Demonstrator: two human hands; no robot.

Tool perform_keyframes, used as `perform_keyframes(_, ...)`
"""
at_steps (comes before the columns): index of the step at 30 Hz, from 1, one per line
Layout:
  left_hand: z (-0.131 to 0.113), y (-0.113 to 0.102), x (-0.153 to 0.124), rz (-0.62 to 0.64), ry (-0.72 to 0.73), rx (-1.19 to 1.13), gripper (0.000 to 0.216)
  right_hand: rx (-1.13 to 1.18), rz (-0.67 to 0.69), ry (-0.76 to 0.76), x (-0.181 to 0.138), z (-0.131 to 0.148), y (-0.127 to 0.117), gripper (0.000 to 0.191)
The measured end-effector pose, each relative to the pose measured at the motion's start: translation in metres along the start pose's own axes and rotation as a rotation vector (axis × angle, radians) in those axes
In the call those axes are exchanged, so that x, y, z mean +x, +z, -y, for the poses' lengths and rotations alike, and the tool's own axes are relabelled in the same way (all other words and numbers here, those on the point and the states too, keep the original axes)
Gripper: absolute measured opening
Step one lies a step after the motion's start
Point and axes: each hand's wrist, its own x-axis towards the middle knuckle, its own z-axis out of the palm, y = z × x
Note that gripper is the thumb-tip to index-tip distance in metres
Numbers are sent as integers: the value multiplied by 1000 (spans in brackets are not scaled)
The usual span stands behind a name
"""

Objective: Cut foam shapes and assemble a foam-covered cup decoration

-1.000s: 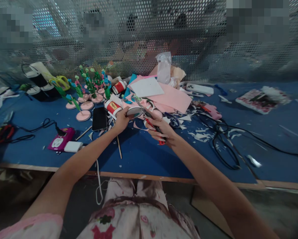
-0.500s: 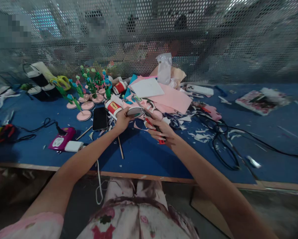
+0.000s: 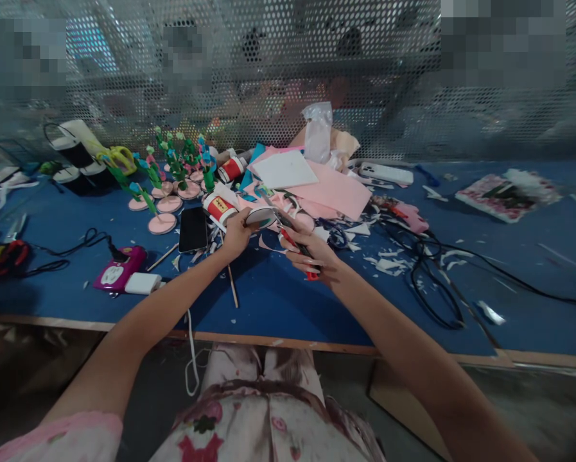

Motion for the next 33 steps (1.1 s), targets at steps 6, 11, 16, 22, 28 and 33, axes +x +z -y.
perform_keyframes(6,-5,5,-6,143,6,32,9,-25,-26,-29,0,0,5,54)
perform_keyframes(11,0,0,1,11,-81,29,40,46,-84,-26,4,2,-3,48)
perform_keyframes(16,4,-4,7,2,-73,-153,39,179,-90,11,4,4,-7,25)
perform_keyframes(22,-3,-6,6,61,-112,-258,42,174,2,-9,2,2,-5,25)
perform_keyframes(28,0,-6,6,40,-110,-253,36,75,24,-22,4,1,-5,38)
perform_keyframes(33,6,-6,8,6,-137,-222,17,43,-24,6,0,4,1,45)
